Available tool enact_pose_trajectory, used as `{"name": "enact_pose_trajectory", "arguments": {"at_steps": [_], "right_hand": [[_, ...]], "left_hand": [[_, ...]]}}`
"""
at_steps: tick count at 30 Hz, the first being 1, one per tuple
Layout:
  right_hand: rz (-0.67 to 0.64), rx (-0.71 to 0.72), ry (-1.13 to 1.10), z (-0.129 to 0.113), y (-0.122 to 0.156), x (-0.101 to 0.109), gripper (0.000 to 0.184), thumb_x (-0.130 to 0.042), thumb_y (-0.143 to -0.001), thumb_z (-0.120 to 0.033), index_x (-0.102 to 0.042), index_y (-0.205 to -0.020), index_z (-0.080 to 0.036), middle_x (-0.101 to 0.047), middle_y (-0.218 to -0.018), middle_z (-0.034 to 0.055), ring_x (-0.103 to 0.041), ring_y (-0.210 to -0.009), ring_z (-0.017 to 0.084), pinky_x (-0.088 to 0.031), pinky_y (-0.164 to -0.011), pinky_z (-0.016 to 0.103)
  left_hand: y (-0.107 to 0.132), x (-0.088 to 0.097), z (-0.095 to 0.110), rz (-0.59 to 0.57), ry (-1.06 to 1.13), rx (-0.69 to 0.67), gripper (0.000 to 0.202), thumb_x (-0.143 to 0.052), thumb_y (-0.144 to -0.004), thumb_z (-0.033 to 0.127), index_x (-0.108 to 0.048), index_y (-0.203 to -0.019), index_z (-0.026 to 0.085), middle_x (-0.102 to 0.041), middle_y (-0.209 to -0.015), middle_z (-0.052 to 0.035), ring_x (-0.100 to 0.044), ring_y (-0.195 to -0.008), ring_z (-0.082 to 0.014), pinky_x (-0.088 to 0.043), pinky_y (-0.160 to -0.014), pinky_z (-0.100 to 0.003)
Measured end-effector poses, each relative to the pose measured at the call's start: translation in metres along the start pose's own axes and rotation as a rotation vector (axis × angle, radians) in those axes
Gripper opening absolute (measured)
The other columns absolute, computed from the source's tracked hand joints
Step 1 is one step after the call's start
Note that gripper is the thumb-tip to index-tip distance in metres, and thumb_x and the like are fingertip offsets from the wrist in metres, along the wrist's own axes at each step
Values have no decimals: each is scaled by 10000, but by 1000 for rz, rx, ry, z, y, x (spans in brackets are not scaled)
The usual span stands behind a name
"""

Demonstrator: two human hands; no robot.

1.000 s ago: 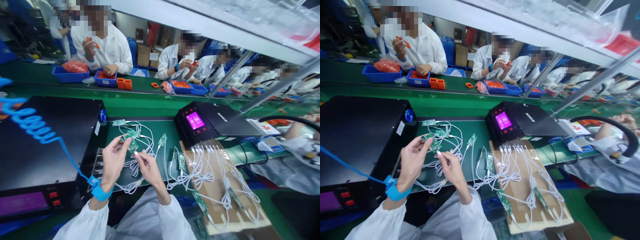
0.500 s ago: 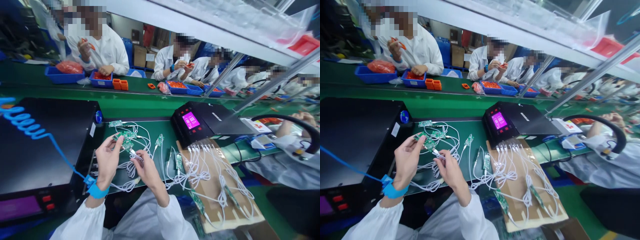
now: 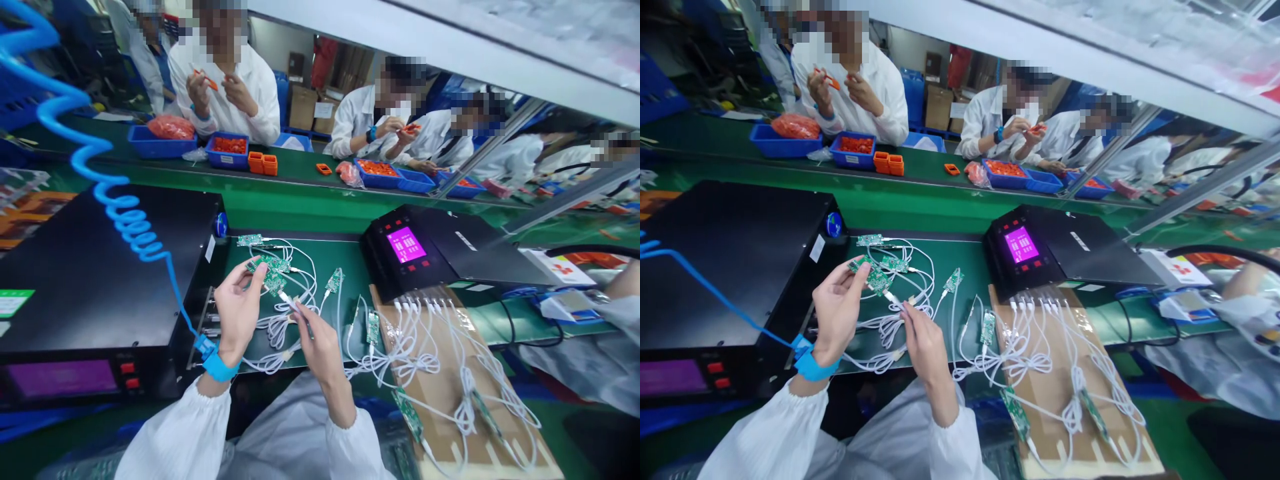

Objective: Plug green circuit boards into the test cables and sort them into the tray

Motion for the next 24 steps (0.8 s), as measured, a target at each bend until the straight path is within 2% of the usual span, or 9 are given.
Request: {"name": "enact_pose_trajectory", "arguments": {"at_steps": [3,5,7,9,12,15,19,24], "right_hand": [[21,-14,-37,-1,0,5,429,-521,-1040,-113,-603,-1446,-225,-745,-1295,114,-746,-1142,213,-629,-976,361],[102,-118,-94,-1,-2,11,349,-524,-1045,-142,-680,-1347,-222,-771,-1228,105,-743,-1136,218,-616,-989,382],[168,-278,-183,-2,-4,14,261,-532,-1054,-208,-743,-1208,-215,-798,-1045,82,-763,-1002,209,-617,-940,377],[176,-412,-299,-5,-6,11,232,-543,-1057,-278,-756,-1112,-207,-763,-885,50,-737,-803,173,-616,-823,334],[173,-492,-444,-15,-10,1,230,-559,-1047,-339,-723,-1128,-200,-691,-817,22,-641,-633,126,-568,-649,275],[221,-449,-429,-28,-12,-5,230,-570,-1037,-317,-701,-1193,-211,-692,-873,39,-654,-701,143,-571,-670,293],[269,-279,-321,-45,-11,-9,176,-573,-1024,-206,-728,-1102,-232,-707,-966,66,-678,-904,187,-582,-806,356],[354,-257,-208,-54,-9,-7,205,-588,-1004,-149,-739,-1102,-248,-651,-947,54,-660,-864,172,-582,-719,317]], "left_hand": [[0,2,2,40,-31,-40,442,-822,-829,484,-772,-1127,162,-774,-1077,-112,-736,-960,-219,-594,-778,-276],[0,2,5,65,-66,-85,426,-796,-854,485,-771,-1134,165,-767,-1113,-113,-732,-997,-226,-604,-828,-299],[3,1,9,44,-106,-138,383,-771,-883,468,-776,-1124,171,-759,-1131,-107,-723,-1037,-228,-603,-875,-312],[8,-2,14,-25,-153,-193,322,-742,-913,436,-786,-1106,183,-748,-1128,-97,-714,-1053,-225,-598,-888,-311],[19,-6,20,-163,-244,-269,254,-691,-959,377,-792,-1125,214,-727,-1139,-85,-703,-1069,-220,-596,-898,-319],[30,-4,23,-249,-329,-333,234,-678,-969,309,-784,-1166,239,-724,-1109,-69,-711,-1024,-204,-597,-883,-314],[44,3,25,-271,-384,-428,213,-700,-948,218,-787,-1141,237,-763,-1014,-43,-734,-906,-174,-603,-828,-288],[53,8,23,-238,-384,-494,136,-736,-914,190,-793,-1030,232,-791,-981,-38,-754,-889,-193,-628,-849,-332]]}}
Point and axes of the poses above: each hand's wrist, its own y-axis away from the middle knuckle, its own x-axis out of the back of the hand, z = x × y, the point moved 4 cm from there along -y, towards the middle knuckle
